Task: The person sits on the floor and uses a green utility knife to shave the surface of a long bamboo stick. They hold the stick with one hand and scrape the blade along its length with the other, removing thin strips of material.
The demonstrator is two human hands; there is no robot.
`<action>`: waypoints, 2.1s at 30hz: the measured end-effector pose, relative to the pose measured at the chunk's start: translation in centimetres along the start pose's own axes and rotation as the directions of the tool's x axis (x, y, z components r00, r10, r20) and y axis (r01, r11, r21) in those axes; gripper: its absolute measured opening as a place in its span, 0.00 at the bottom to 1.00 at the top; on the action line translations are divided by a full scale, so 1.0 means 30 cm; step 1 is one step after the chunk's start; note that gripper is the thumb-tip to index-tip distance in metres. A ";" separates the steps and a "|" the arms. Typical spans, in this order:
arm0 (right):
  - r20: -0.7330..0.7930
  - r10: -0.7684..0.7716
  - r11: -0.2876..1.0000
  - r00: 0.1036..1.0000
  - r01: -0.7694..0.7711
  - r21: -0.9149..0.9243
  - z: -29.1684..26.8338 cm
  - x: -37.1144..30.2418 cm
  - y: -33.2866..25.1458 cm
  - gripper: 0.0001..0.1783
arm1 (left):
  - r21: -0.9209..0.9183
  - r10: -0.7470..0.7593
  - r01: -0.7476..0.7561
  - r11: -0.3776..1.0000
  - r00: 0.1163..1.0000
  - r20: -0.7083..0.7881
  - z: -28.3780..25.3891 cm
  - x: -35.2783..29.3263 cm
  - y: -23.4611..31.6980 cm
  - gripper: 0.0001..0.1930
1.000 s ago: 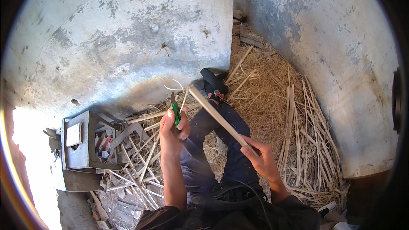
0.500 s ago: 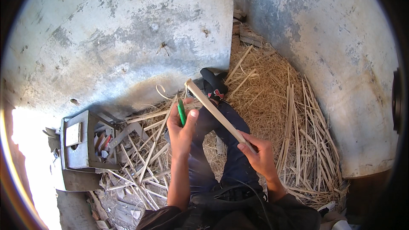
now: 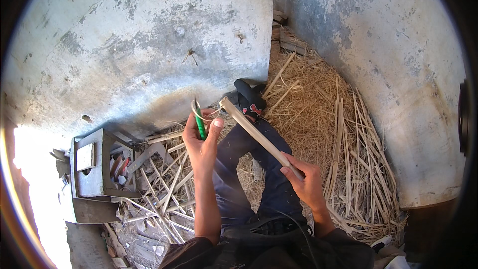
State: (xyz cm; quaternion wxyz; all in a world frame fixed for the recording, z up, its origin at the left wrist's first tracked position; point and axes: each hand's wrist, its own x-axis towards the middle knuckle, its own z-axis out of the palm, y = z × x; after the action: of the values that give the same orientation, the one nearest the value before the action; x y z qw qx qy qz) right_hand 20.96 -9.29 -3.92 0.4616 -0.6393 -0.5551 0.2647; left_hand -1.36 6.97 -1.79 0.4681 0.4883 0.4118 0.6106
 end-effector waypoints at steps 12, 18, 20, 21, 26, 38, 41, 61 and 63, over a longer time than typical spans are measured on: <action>-0.020 -0.072 0.997 0.997 0.071 -0.025 0.015 -0.002 0.021 0.22 | 0.109 0.146 -0.136 0.985 0.985 -0.088 0.007 0.028 0.016 0.12; -0.027 -0.016 0.999 1.000 0.015 -0.034 0.002 -0.004 0.039 0.21 | 0.077 0.220 -0.210 0.975 0.962 -0.163 -0.033 0.036 -0.013 0.14; -0.084 0.060 0.998 0.995 -0.061 -0.011 -0.020 -0.003 0.046 0.22 | 0.065 0.227 -0.217 0.974 0.941 -0.251 -0.070 0.055 -0.014 0.14; -0.111 0.096 0.995 0.989 -0.095 0.013 -0.032 -0.004 0.055 0.23 | 0.110 0.219 -0.196 0.974 0.937 -0.271 -0.086 0.062 -0.006 0.15; -0.088 0.276 0.945 0.957 -0.253 0.207 -0.087 -0.018 0.102 0.26 | 0.391 0.233 -0.162 0.906 0.962 -0.143 -0.142 0.083 -0.031 0.25; 0.005 -0.198 0.959 0.980 0.195 -0.208 -0.019 0.125 -0.004 0.20 | 0.423 -0.231 0.139 0.895 0.957 0.175 -0.179 -0.013 -0.168 0.35; 0.176 -0.377 0.819 0.909 0.416 -0.395 -0.041 0.173 0.002 0.20 | 0.164 -0.279 0.244 0.956 0.929 0.244 -0.224 -0.020 -0.150 0.30; 0.299 -0.367 0.801 0.881 0.462 -0.379 0.065 0.248 0.110 0.26 | 0.375 -0.515 0.365 0.852 0.460 0.723 -0.231 -0.182 -0.160 0.33; 0.050 -0.458 0.817 0.888 0.442 -0.370 0.041 0.258 0.104 0.29 | 0.301 -0.476 0.391 0.870 0.503 0.721 -0.229 -0.194 -0.177 0.33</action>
State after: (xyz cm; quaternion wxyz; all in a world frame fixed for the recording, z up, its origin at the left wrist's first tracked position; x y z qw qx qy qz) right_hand 23.24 -1.41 -5.86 0.3931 -0.5709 -0.7204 0.0249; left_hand -6.71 2.18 -9.37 0.7113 0.6059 0.3071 0.1807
